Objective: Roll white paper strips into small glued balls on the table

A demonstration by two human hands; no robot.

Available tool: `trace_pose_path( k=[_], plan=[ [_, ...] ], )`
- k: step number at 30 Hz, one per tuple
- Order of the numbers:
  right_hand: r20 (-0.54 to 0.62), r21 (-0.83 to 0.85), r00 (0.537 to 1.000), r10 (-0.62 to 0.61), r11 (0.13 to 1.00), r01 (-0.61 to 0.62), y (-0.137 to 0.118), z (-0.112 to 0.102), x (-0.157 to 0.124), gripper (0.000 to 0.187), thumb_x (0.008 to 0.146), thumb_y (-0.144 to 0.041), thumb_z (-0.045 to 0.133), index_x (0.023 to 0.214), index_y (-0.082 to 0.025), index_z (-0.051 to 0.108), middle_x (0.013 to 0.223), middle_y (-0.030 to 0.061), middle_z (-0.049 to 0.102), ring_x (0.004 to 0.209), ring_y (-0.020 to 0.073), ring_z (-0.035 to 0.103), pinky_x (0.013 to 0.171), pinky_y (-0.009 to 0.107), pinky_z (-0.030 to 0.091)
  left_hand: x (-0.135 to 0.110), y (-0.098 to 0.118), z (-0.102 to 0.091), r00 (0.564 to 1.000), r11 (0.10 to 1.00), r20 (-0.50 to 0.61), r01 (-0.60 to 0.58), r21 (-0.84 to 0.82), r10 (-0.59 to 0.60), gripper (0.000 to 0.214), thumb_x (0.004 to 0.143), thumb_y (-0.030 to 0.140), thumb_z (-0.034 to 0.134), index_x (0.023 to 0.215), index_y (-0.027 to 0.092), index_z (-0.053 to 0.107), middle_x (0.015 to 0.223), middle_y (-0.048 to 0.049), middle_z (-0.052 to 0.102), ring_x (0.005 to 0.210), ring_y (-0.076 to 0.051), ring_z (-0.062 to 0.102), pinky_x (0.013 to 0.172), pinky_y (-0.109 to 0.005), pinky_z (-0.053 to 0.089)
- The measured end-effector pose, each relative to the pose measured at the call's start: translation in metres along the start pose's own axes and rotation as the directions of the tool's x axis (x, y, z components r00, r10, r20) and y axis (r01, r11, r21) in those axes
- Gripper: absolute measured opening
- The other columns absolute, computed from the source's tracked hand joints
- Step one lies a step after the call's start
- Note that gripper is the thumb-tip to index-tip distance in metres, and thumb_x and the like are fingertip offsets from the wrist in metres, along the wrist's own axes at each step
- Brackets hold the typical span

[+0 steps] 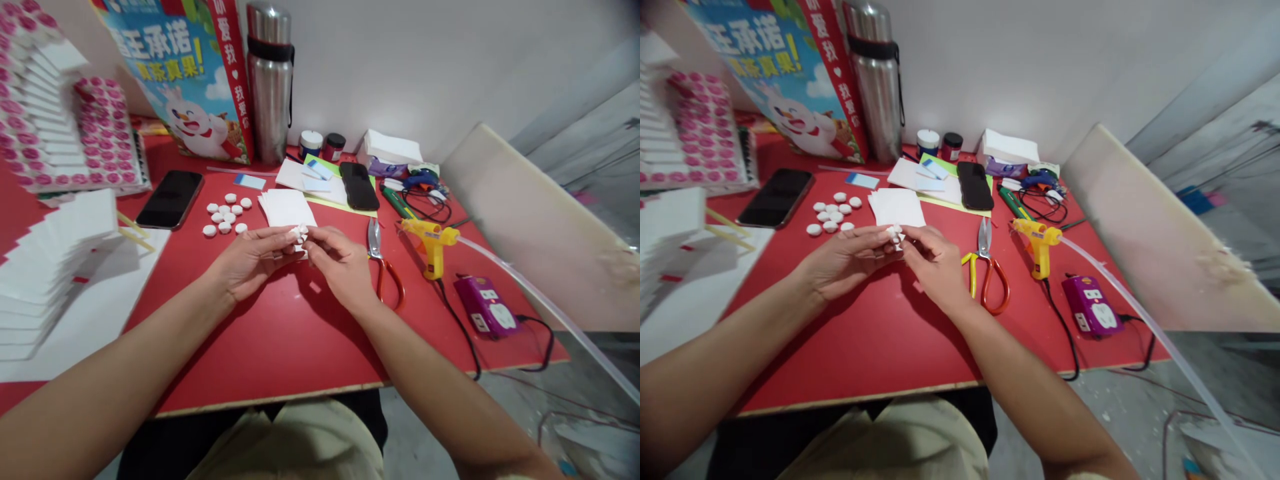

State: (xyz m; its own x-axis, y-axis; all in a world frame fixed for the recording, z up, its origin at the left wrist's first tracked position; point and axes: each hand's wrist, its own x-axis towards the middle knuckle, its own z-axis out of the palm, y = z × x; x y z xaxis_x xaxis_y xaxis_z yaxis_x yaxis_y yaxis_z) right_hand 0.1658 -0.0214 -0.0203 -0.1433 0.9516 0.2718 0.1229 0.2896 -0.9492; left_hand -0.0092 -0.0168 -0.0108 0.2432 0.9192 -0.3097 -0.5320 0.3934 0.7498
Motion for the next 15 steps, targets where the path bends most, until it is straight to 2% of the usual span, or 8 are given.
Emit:
trace_pose_path(
  k=[3,6,9,12,15],
  plan=[
    [0.011,-0.114,0.995,-0.101,0.988,0.102,-0.0002,-0.001,-0.0006,0.022,0.092,-0.025,0.063,0.11,-0.026,0.077,0.1,0.0036,0.072,0.081,0.0154,0.064,0.07,0.031,0.051,-0.0003,0.0001,-0.0001,1.0,1.0,-0.003,0.0,0.01,0.0,0.018,0.075,0.017,0.086,0.092,0.012,0.083,0.091,-0.0083,0.078,0.078,-0.014,0.067,0.089,-0.031,0.06],
    [0.02,-0.21,0.989,-0.149,0.966,0.15,-0.0024,-0.0021,0.0,0.024,0.093,-0.023,0.061,0.11,-0.026,0.077,0.098,0.0039,0.072,0.082,0.016,0.064,0.067,0.03,0.05,-0.0008,0.0006,0.0006,1.0,1.0,-0.002,0.006,0.007,-0.006,0.02,0.073,0.017,0.087,0.091,0.011,0.083,0.09,-0.0086,0.078,0.079,-0.014,0.067,0.088,-0.031,0.06],
    [0.035,-0.225,0.983,-0.181,0.957,0.184,-0.0051,-0.0032,0.0009,0.025,0.092,-0.022,0.059,0.109,-0.026,0.077,0.098,0.0044,0.072,0.084,0.0171,0.063,0.069,0.031,0.05,-0.0014,0.0013,0.0015,1.0,1.0,0.004,0.012,0.0,-0.012,0.022,0.071,0.017,0.089,0.091,0.01,0.082,0.09,-0.0093,0.078,0.08,-0.014,0.069,0.089,-0.031,0.059],
    [0.036,-0.167,0.987,-0.154,0.973,0.158,-0.0053,-0.0042,0.0011,0.026,0.091,-0.024,0.061,0.111,-0.027,0.077,0.101,0.0049,0.071,0.087,0.0182,0.063,0.073,0.033,0.052,-0.0012,0.0017,0.0016,1.0,1.0,0.008,0.011,-0.006,-0.011,0.021,0.071,0.017,0.089,0.089,0.009,0.082,0.085,-0.0088,0.077,0.077,-0.014,0.068,0.088,-0.032,0.059],
    [0.044,-0.047,0.998,-0.054,0.997,0.056,-0.0024,-0.0045,0.0011,0.027,0.089,-0.028,0.066,0.114,-0.029,0.077,0.103,0.0043,0.07,0.081,0.017,0.062,0.072,0.034,0.052,0.0,0.0017,0.0007,1.0,1.0,0.009,0.017,-0.016,-0.016,0.02,0.071,0.016,0.089,0.088,0.008,0.082,0.08,-0.0083,0.075,0.073,-0.014,0.068,0.087,-0.032,0.059]
  ],
)
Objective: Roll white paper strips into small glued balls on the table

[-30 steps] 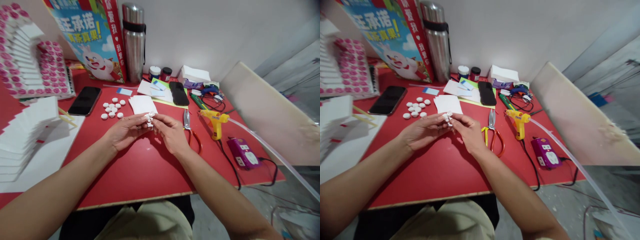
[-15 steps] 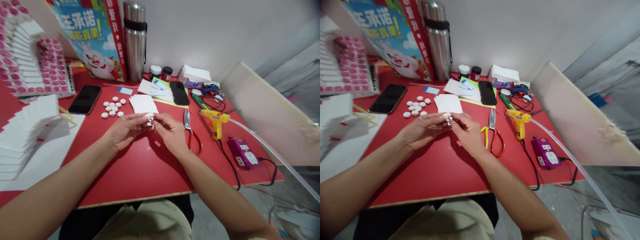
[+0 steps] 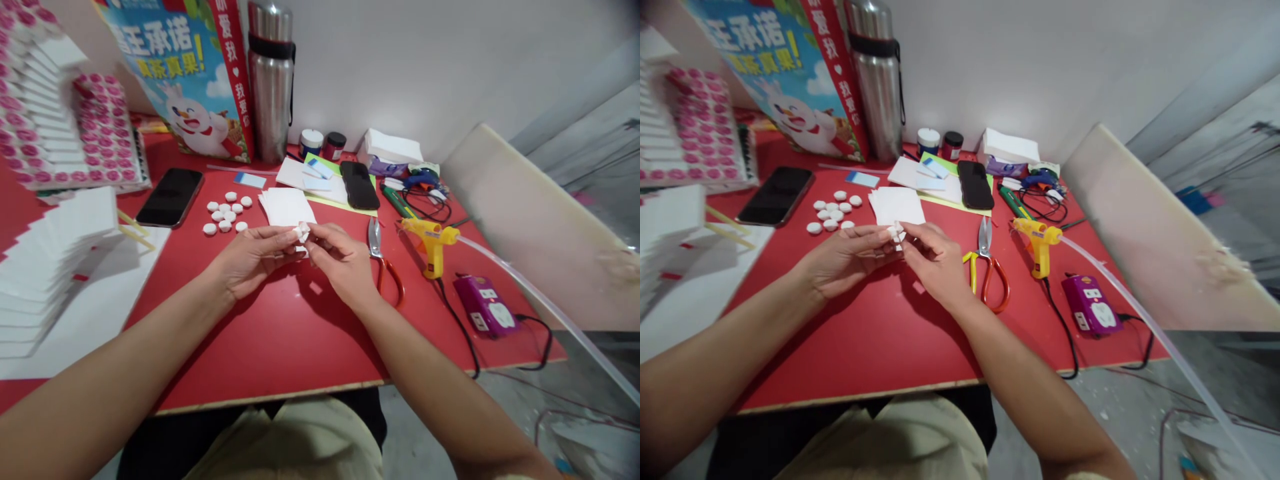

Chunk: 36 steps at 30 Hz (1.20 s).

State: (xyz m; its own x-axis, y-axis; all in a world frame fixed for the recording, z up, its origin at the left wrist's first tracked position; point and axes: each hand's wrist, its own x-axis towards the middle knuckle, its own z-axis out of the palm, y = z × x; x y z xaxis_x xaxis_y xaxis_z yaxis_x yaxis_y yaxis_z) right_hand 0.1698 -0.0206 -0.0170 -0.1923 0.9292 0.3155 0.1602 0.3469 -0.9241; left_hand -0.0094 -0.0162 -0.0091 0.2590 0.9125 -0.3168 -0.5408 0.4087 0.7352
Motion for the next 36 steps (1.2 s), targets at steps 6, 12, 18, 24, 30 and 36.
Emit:
trace_pose_path(
  k=[6,12,18,24,30,36],
  plan=[
    [0.04,0.265,0.995,0.093,0.959,-0.101,0.0074,0.0014,0.0012,0.026,0.086,-0.031,0.073,0.112,-0.032,0.078,0.113,0.003,0.071,0.082,0.0164,0.063,0.073,0.035,0.053,0.0014,-0.0013,-0.0017,1.0,1.0,0.028,0.0,0.0,0.0,0.022,0.072,0.017,0.088,0.091,0.008,0.081,0.083,-0.0089,0.076,0.076,-0.014,0.069,0.087,-0.03,0.059],
    [0.042,0.222,0.996,0.076,0.972,-0.083,0.0083,-0.0002,0.002,0.028,0.086,-0.031,0.072,0.113,-0.032,0.079,0.112,0.0032,0.071,0.086,0.0172,0.064,0.076,0.036,0.054,-0.0009,-0.0017,-0.0025,0.999,1.0,0.046,-0.005,0.025,0.004,0.023,0.074,0.02,0.087,0.094,0.01,0.081,0.089,-0.0096,0.077,0.078,-0.015,0.069,0.084,-0.03,0.059],
    [0.051,0.075,0.997,-0.058,0.996,0.054,0.004,-0.0034,0.0017,0.031,0.09,-0.022,0.065,0.117,-0.03,0.077,0.106,0.0036,0.07,0.086,0.0163,0.064,0.075,0.033,0.054,0.0001,-0.0017,-0.0033,0.997,0.999,0.072,-0.005,0.033,0.002,0.021,0.075,0.021,0.087,0.092,0.011,0.081,0.086,-0.009,0.077,0.079,-0.016,0.071,0.086,-0.032,0.059],
    [0.039,-0.083,0.965,-0.261,0.961,0.263,0.0045,-0.0035,0.0013,0.035,0.091,-0.013,0.059,0.12,-0.025,0.075,0.101,0.0048,0.071,0.086,0.0148,0.065,0.072,0.029,0.054,0.0002,-0.0028,-0.0031,0.998,1.0,0.069,-0.004,0.027,0.002,0.021,0.075,0.022,0.088,0.092,0.01,0.081,0.087,-0.0087,0.077,0.081,-0.016,0.071,0.088,-0.032,0.059],
    [0.05,-0.181,0.939,-0.34,0.921,0.344,0.0063,-0.0047,0.0007,0.036,0.093,-0.011,0.057,0.121,-0.023,0.075,0.103,0.0064,0.071,0.086,0.0143,0.068,0.076,0.03,0.057,0.0009,-0.0032,-0.0034,0.999,0.999,0.044,0.001,0.034,-0.002,0.026,0.07,0.023,0.091,0.089,0.009,0.081,0.083,-0.0073,0.075,0.078,-0.014,0.069,0.089,-0.032,0.06],
    [0.07,-0.255,0.91,-0.409,0.874,0.413,0.0069,-0.0046,0.0,0.035,0.095,-0.013,0.057,0.124,-0.022,0.073,0.103,0.0077,0.072,0.088,0.0154,0.069,0.08,0.032,0.058,0.0031,-0.0047,-0.0058,0.998,0.999,0.068,0.003,0.038,-0.006,0.028,0.069,0.025,0.093,0.088,0.009,0.081,0.076,-0.005,0.072,0.074,-0.012,0.068,0.085,-0.03,0.061]
  ],
)
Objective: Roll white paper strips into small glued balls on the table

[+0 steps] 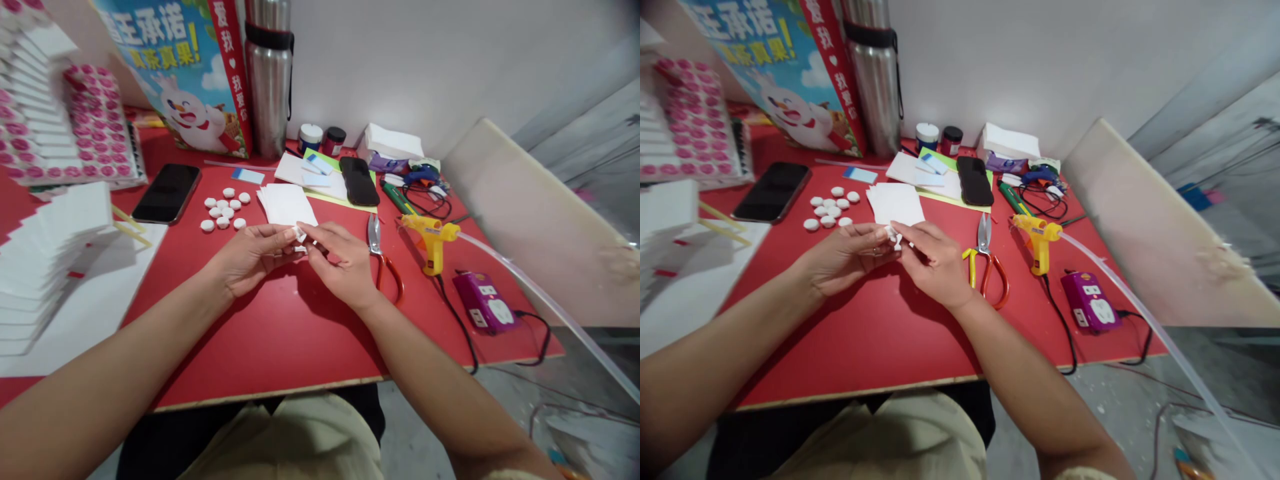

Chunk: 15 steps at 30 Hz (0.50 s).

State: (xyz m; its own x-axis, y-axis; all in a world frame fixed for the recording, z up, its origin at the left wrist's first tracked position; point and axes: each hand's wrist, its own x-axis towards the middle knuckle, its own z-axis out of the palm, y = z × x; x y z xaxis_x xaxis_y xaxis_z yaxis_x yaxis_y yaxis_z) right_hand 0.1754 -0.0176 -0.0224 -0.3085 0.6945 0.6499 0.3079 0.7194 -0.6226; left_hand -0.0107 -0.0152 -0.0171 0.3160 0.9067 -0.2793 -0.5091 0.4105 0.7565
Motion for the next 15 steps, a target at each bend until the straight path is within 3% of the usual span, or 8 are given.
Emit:
trace_pose_path(
  k=[5,15],
  plan=[
    [0.003,-0.058,0.997,-0.077,0.995,0.077,-0.0007,0.0,-0.0018,0.038,0.094,-0.011,0.057,0.128,-0.018,0.071,0.105,0.0106,0.072,0.09,0.0167,0.07,0.081,0.033,0.059,0.0006,-0.0012,-0.0002,1.0,1.0,-0.016,-0.001,-0.017,0.001,0.027,0.068,0.023,0.093,0.086,0.008,0.08,0.076,-0.0046,0.071,0.072,-0.011,0.067,0.082,-0.028,0.06],
    [0.005,-0.098,0.999,-0.048,0.994,0.048,-0.0046,0.0041,-0.0041,0.039,0.095,-0.014,0.055,0.131,-0.02,0.07,0.099,0.0078,0.072,0.08,0.0136,0.067,0.071,0.028,0.057,0.0005,-0.0017,0.0014,1.0,1.0,-0.024,-0.006,-0.017,0.005,0.028,0.064,0.025,0.095,0.08,0.01,0.078,0.072,-0.0029,0.07,0.07,-0.011,0.064,0.077,-0.026,0.059]
  ],
)
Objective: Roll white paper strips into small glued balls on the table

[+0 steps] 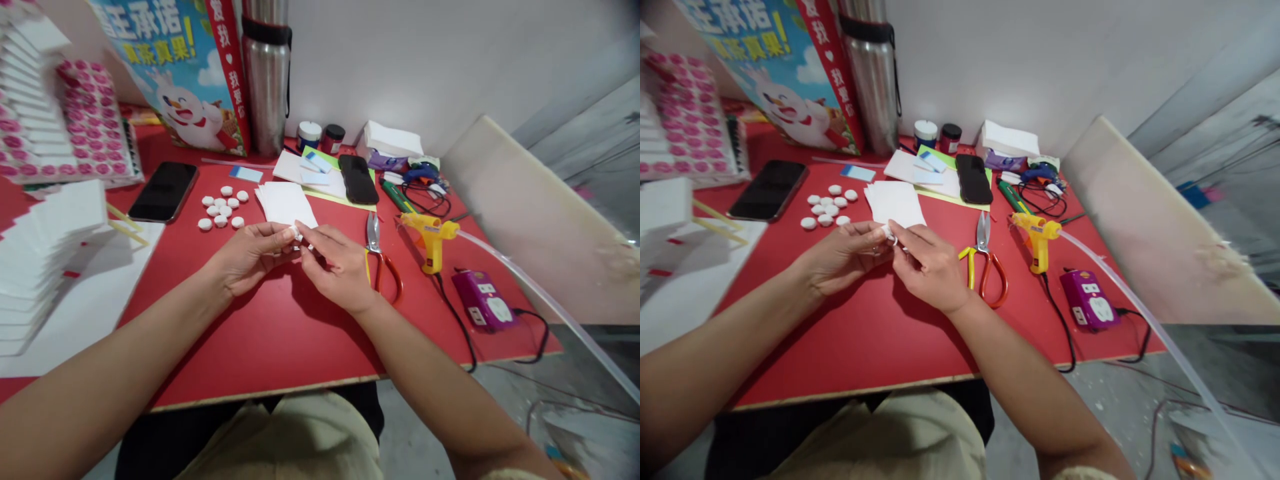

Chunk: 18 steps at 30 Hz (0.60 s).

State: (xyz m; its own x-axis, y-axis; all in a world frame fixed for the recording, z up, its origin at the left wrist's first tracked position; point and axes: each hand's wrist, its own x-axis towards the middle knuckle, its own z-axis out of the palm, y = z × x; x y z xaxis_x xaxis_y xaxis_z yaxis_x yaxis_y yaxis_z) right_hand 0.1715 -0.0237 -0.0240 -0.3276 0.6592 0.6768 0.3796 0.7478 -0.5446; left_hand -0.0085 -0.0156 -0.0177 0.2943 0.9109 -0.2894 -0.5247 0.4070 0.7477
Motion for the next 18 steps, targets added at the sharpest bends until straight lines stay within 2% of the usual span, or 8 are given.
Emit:
trace_pose_path(
  k=[4,8,13,18],
  plan=[
    [0.007,-0.048,0.999,-0.048,0.998,0.049,-0.0007,0.0004,-0.0013,0.039,0.096,-0.014,0.054,0.132,-0.016,0.068,0.096,0.0081,0.072,0.078,0.0141,0.066,0.073,0.029,0.058,0.0008,-0.0011,0.0007,1.0,1.0,0.008,0.003,0.006,-0.003,0.03,0.063,0.026,0.096,0.079,0.01,0.077,0.067,-0.0012,0.068,0.065,-0.009,0.062,0.074,-0.025,0.057],
    [0.046,-0.164,0.994,-0.095,0.981,0.101,-0.001,-0.0029,-0.0016,0.039,0.097,-0.015,0.052,0.133,-0.015,0.067,0.094,0.0089,0.072,0.081,0.016,0.068,0.075,0.03,0.058,-0.0001,-0.0016,0.0036,0.999,0.998,-0.019,-0.025,0.054,0.026,0.029,0.063,0.026,0.095,0.077,0.011,0.076,0.069,-0.0015,0.07,0.066,-0.009,0.064,0.074,-0.024,0.057],
    [0.113,-0.307,0.985,-0.132,0.938,0.161,-0.0022,-0.0077,-0.0015,0.041,0.097,-0.017,0.052,0.136,-0.013,0.064,0.097,0.0107,0.073,0.083,0.0185,0.069,0.072,0.031,0.058,-0.0038,-0.002,0.0071,0.989,0.983,-0.08,-0.112,0.145,0.125,0.032,0.059,0.025,0.096,0.078,0.013,0.073,0.076,-0.0033,0.074,0.071,-0.015,0.07,0.075,-0.029,0.058],
    [0.115,-0.315,0.979,-0.169,0.928,0.198,-0.0012,-0.0068,-0.003,0.048,0.097,-0.016,0.051,0.145,-0.013,0.056,0.103,0.0126,0.072,0.086,0.0209,0.069,0.073,0.034,0.058,-0.0052,-0.003,0.0059,0.959,0.932,-0.104,-0.225,0.285,0.264,0.035,0.059,0.028,0.097,0.081,0.015,0.073,0.076,-0.0023,0.074,0.071,-0.015,0.07,0.075,-0.03,0.058]
  ],
)
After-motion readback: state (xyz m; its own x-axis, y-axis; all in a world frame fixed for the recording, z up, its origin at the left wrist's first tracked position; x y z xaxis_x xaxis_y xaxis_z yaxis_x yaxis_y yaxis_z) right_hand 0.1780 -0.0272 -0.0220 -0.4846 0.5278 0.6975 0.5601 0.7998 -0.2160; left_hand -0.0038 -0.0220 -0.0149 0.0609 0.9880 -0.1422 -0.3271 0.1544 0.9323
